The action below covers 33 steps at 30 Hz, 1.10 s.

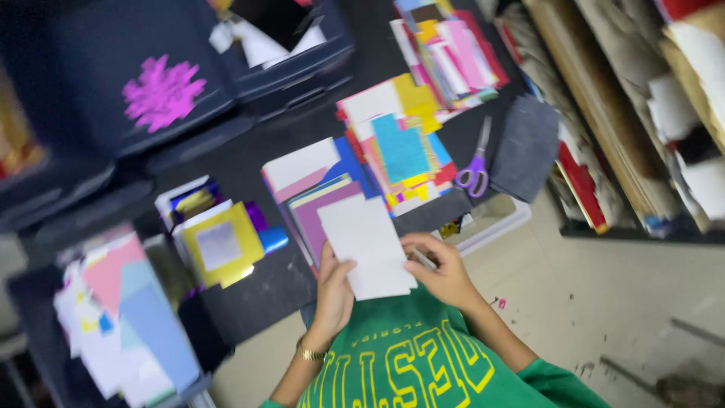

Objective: The person sorts through a large pile of colorful paper sheets in a storage bin, picking up individual sheets and small stacks, flipping them over, and placing them into separate piles on the table. The person handles various colors and sizes of paper throughout the clip.

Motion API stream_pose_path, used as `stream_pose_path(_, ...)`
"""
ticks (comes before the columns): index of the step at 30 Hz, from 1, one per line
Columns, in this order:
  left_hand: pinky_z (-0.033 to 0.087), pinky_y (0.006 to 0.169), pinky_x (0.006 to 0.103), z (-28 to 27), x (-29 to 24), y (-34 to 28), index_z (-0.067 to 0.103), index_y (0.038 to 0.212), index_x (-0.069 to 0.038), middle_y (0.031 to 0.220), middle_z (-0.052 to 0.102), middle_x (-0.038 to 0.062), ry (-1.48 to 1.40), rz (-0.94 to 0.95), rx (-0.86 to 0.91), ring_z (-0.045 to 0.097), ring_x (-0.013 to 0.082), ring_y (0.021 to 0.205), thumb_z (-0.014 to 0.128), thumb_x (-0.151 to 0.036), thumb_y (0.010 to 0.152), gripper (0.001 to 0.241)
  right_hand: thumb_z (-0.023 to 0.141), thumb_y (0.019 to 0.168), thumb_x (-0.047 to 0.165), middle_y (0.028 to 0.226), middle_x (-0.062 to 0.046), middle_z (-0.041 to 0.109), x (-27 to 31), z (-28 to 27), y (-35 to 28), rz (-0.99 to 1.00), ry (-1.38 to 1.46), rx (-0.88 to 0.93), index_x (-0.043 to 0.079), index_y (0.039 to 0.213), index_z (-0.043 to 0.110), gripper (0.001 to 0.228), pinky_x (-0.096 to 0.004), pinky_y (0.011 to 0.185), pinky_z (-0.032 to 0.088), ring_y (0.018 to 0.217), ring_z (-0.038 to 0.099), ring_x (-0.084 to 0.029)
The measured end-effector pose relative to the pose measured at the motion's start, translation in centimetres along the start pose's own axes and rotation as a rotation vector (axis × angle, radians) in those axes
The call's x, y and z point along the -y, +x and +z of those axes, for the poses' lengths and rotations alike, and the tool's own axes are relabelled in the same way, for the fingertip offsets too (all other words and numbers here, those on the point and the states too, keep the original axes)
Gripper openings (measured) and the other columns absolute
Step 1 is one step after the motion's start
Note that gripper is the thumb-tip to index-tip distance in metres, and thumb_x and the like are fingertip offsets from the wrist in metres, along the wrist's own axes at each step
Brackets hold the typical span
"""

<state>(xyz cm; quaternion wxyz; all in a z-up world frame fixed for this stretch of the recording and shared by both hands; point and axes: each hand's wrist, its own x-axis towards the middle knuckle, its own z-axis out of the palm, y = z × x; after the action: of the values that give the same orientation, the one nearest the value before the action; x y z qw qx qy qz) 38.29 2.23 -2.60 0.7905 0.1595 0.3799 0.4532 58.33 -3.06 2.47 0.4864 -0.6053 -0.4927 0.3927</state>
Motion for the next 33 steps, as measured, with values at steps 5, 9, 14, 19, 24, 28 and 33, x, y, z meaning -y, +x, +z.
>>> stream_pose_path(5,0.05,0.098,0.0358,2.0,0.1,0.0,0.045,0.147,-0.004,0.136,0.063,0.016,0.164,-0.199,0.075,0.061,0.0247,0.118,0.055,0.006,0.082,0.066,0.073,0.092,0.01,0.095,0.002,0.071,1.9,-0.9,-0.1,0.043,-0.128,-0.132,0.01,0.101,0.07,0.009,-0.025,0.071,0.046,0.073,0.055,-0.009)
stream_pose_path(9,0.048,0.099,0.0371,2.2,0.7,0.4,0.041,0.151,-0.007,0.142,0.06,0.017,0.256,-0.293,0.074,0.06,0.0264,0.12,0.053,0.01,0.081,0.073,0.07,0.094,0.008,0.091,0.004,0.067,1.4,-1.2,-1.9,0.159,-0.076,-0.206,0.011,0.1,0.068,0.007,-0.023,0.072,0.045,0.072,0.052,-0.007)
stream_pose_path(14,0.048,0.098,0.0404,1.1,1.0,1.3,0.042,0.149,-0.004,0.138,0.062,0.022,0.341,-0.402,0.166,0.061,0.0313,0.116,0.059,0.012,0.081,0.072,0.069,0.096,0.014,0.079,0.006,0.064,0.8,-0.3,-4.5,0.173,-0.067,-0.353,0.012,0.102,0.069,0.006,-0.022,0.065,0.046,0.067,0.052,-0.006)
stream_pose_path(19,0.049,0.1,0.0471,1.3,-1.7,1.5,0.043,0.142,-0.004,0.138,0.058,0.026,0.318,-0.341,0.094,0.059,0.0352,0.118,0.053,0.008,0.086,0.059,0.048,0.107,0.022,0.072,-0.008,0.064,0.9,2.5,-7.3,0.228,0.334,-0.511,0.005,0.105,0.064,0.024,-0.027,0.06,0.048,0.06,0.06,-0.015)
stream_pose_path(24,0.048,0.106,0.0407,1.6,-6.4,1.0,0.042,0.148,-0.009,0.146,0.055,0.021,0.392,-0.213,0.068,0.057,0.0305,0.126,0.05,0.005,0.086,0.064,0.048,0.108,0.025,0.066,-0.007,0.054,1.2,5.9,-8.5,0.202,0.569,-0.591,0.004,0.103,0.061,0.025,-0.025,0.054,0.044,0.055,0.052,-0.015)
stream_pose_path(28,0.047,0.11,0.0408,-1.5,-8.9,0.9,0.044,0.146,-0.011,0.148,0.054,0.018,0.389,-0.106,0.047,0.056,0.0272,0.13,0.048,0.004,0.087,0.061,0.044,0.109,0.022,0.083,-0.02,0.061,0.4,9.3,-8.7,0.275,0.975,-0.582,0.013,0.116,0.042,0.012,-0.03,0.05,0.047,0.058,0.059,-0.023)
stream_pose_path(33,0.049,0.105,0.0375,-4.2,-12.6,-0.9,0.044,0.148,-0.013,0.143,0.057,0.014,0.366,-0.075,-0.078,0.058,0.0247,0.125,0.049,0.001,0.088,0.062,0.049,0.098,0.002,0.096,-0.024,0.07,-2.7,14.3,-10.5,0.534,0.95,-0.487,0.007,0.108,0.044,0.012,-0.037,0.065,0.061,0.076,0.071,-0.031)
